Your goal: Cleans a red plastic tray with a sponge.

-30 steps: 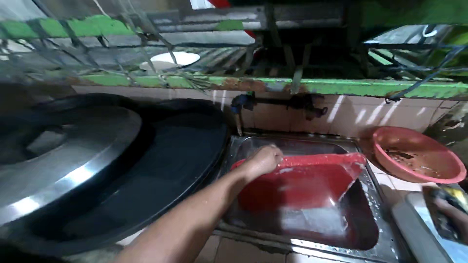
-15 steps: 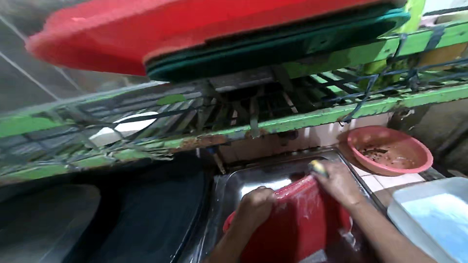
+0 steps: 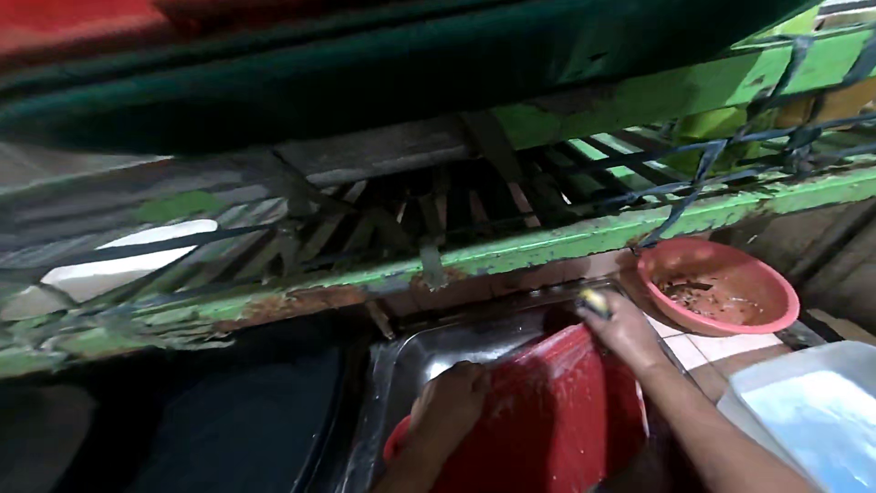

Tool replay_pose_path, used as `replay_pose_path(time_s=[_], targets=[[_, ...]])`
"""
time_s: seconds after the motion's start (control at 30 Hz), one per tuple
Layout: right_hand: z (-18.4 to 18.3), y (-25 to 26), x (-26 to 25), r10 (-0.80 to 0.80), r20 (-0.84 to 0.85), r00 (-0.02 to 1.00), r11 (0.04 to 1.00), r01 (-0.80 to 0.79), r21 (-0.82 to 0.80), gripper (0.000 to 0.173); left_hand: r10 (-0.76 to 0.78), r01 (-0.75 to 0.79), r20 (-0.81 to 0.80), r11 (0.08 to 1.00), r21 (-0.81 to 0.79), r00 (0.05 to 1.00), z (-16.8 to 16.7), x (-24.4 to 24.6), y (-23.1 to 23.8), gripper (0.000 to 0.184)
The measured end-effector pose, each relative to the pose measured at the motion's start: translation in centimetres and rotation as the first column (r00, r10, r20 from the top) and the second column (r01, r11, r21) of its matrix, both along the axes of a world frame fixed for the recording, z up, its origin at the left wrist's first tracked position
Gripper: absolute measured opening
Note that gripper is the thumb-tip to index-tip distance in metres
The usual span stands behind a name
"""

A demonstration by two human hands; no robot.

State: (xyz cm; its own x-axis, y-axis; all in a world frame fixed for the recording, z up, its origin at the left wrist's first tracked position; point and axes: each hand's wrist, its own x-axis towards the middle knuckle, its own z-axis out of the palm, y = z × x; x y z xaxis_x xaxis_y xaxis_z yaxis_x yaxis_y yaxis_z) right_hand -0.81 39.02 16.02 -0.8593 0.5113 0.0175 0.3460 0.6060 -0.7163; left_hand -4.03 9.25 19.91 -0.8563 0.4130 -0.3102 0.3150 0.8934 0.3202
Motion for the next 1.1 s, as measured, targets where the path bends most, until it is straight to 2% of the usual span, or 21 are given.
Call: replay_pose_path(time_s=[0.07, 0.13, 0.17, 0.23, 0.33, 0.4, 0.47, 0.5, 0.57, 0.6, 0.67, 0.7, 0.73, 0.8, 0.87, 0.97, 1.03, 1.1], targets=[[-2.4, 3.4, 0.4, -0.190, -0.062, 0.980, 0.925, 0.157, -0.347, 0.051, 0.038, -0.038, 0.035, 0.999, 0.010, 0.999, 0.2, 0.2, 0.1, 0.042], [-4.7, 4.6, 1.7, -0.321, -0.130, 0.938, 0.787, 0.188, -0.588, 0.048, 0.058, -0.058, 0.024, 0.997, 0.040, 0.998, 0.2, 0.4, -0.1, 0.041], [-5.4, 4.5, 2.6, -0.374, -0.170, 0.912, 0.736, 0.180, -0.653, 0.047, 0.052, -0.052, 0.000, 0.997, 0.065, 0.999, 0.1, 0.6, -0.3, 0.040], [-5.4, 3.5, 4.2, -0.445, -0.212, 0.870, 0.702, 0.192, -0.685, 0.041, 0.005, -0.001, -0.055, 0.997, 0.071, 0.998, -0.2, 1.3, -1.0, 0.039], [-2.3, 1.2, 5.6, -0.446, -0.255, 0.858, 0.752, 0.206, -0.626, 0.041, -0.072, 0.072, -0.003, 0.997, -0.001, 0.997, 1.4, 2.0, -1.8, 0.044], [2.1, -0.9, 6.0, -0.338, -0.293, 0.894, 0.839, 0.145, -0.525, 0.042, -0.075, 0.073, 0.038, 0.996, 0.041, 0.997, 3.2, 3.0, -1.3, 0.050], [7.0, -3.9, 6.5, -0.152, -0.353, 0.923, 0.931, 0.014, -0.365, 0.041, -0.048, 0.048, -0.006, 0.982, 0.183, 0.999, 5.0, 4.7, 0.0, 0.051], [9.5, -5.5, 6.8, -0.043, -0.375, 0.926, 0.963, -0.062, -0.261, 0.040, -0.016, 0.030, -0.051, 0.955, 0.296, 0.999, 6.0, 5.5, 0.8, 0.046], [13.6, -8.8, 7.5, 0.180, -0.342, 0.922, 0.977, -0.207, -0.043, 0.041, 0.052, 0.010, -0.102, 0.847, 0.531, 0.993, 7.9, 6.9, 1.9, 0.039], [14.5, -10.3, 7.7, 0.288, -0.345, 0.893, 0.957, -0.273, 0.095, 0.040, 0.066, 0.024, -0.113, 0.757, 0.653, 0.991, 8.3, 7.4, 1.9, 0.036], [14.8, -12.2, 7.5, 0.453, -0.336, 0.826, 0.878, -0.349, 0.327, 0.040, 0.051, 0.033, -0.075, 0.572, 0.820, 0.996, 7.8, 7.9, 1.2, 0.034], [14.4, -12.5, 7.2, 0.504, -0.318, 0.803, 0.844, -0.381, 0.377, 0.043, 0.045, -0.001, -0.026, 0.509, 0.861, 0.999, 7.2, 8.0, 0.8, 0.031], [13.8, -12.4, 6.8, 0.529, -0.309, 0.791, 0.828, -0.399, 0.395, 0.044, 0.050, -0.057, 0.038, 0.473, 0.879, 0.998, 6.6, 8.0, 0.3, 0.029], [12.2, -10.5, 6.0, 0.485, -0.301, 0.821, 0.851, -0.366, 0.376, 0.044, 0.083, -0.144, 0.118, 0.478, 0.867, 0.990, 5.5, 7.5, -1.0, 0.029], [10.4, -6.7, 5.0, 0.327, -0.259, 0.909, 0.915, -0.235, 0.329, 0.040, 0.131, -0.200, 0.154, 0.518, 0.832, 0.979, 4.6, 6.6, -3.0, 0.033], [9.4, -2.7, 3.1, 0.168, -0.165, 0.972, 0.948, -0.113, 0.299, 0.042, 0.115, -0.241, 0.212, 0.486, 0.840, 0.970, 3.5, 5.1, -5.5, 0.036], [10.6, -5.5, 3.0, 0.173, -0.110, 0.979, 0.939, -0.130, 0.318, 0.043, 0.081, -0.275, 0.269, 0.462, 0.843, 0.960, 3.8, 4.8, -5.3, 0.040], [12.6, -11.1, 3.4, 0.290, -0.144, 0.946, 0.918, -0.233, 0.322, 0.040, 0.059, -0.302, 0.308, 0.444, 0.844, 0.950, 4.8, 4.5, -3.6, 0.047]])
